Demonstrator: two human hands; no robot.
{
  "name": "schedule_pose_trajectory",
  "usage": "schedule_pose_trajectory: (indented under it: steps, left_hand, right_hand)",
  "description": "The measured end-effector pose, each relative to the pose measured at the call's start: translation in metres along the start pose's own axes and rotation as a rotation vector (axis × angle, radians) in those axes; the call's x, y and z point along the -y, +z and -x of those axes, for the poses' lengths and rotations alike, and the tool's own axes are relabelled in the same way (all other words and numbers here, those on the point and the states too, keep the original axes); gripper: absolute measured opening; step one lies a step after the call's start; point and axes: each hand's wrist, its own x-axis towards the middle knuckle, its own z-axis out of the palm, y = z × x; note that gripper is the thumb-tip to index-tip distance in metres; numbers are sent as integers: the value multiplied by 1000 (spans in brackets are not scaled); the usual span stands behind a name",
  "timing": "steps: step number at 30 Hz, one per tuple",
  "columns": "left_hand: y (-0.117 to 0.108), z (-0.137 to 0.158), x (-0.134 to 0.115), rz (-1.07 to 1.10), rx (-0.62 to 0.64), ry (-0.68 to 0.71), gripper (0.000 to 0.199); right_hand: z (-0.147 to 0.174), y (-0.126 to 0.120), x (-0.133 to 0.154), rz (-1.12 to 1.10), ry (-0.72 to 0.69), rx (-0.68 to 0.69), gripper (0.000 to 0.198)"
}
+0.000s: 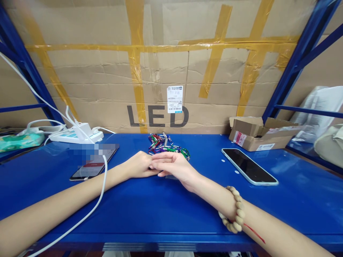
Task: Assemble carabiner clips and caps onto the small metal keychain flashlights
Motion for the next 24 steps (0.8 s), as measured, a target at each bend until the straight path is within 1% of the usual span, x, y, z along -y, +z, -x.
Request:
schedule_pose_trajectory:
  steps: [8, 13, 17, 20, 22, 24]
  left_hand:
    - [-2, 0, -1, -10, 79, -38, 46]
    - [-2, -1, -1, -31, 82, -44, 44]
    - [-3, -1, -2, -44, 74, -51, 44]
    - [-2, 0, -3, -30, 48, -59, 37]
    - [-2, 0, -3, -13, 24, -59, 32]
    - [-1, 0, -3, 1, 11, -52, 29]
  right_hand:
    - [-1, -2, -2, 21, 33, -15, 35]
    - [0, 0, -1, 7, 38, -3, 33]
    - [2, 3, 2, -9, 4, 3, 25]
    - [2, 4, 3, -45, -44, 12, 20]
    - [4, 4, 4, -81, -89, 55, 20]
    - [6, 5, 4, -106, -133, 130, 21]
